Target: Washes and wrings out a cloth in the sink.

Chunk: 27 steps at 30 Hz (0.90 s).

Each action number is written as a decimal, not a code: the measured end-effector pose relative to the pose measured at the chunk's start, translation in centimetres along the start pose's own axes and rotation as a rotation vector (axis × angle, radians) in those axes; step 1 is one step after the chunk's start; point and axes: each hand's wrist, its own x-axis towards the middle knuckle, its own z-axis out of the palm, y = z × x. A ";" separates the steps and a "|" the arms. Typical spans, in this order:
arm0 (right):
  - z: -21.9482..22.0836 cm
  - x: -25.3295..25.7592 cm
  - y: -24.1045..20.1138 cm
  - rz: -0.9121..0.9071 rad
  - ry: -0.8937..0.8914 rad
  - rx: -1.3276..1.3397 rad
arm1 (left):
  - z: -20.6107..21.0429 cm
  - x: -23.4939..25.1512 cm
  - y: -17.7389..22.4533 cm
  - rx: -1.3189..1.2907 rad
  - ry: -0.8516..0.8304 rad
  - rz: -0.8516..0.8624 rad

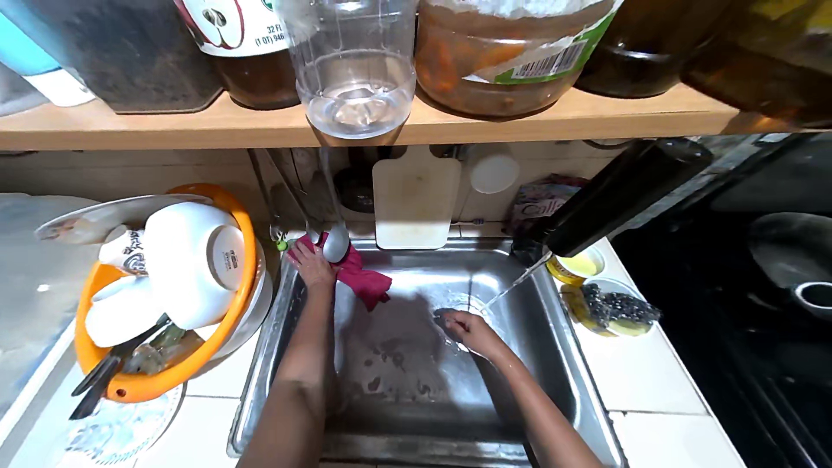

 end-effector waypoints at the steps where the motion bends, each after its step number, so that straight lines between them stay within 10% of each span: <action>1: 0.3 0.1 0.0 0.001 -0.007 -0.003 | 0.0 0.4 -0.1 0.029 -0.019 0.003; 27: -3.8 -1.6 -2.2 0.329 0.217 0.217 | -3.5 -23.5 -13.0 0.217 -0.282 0.034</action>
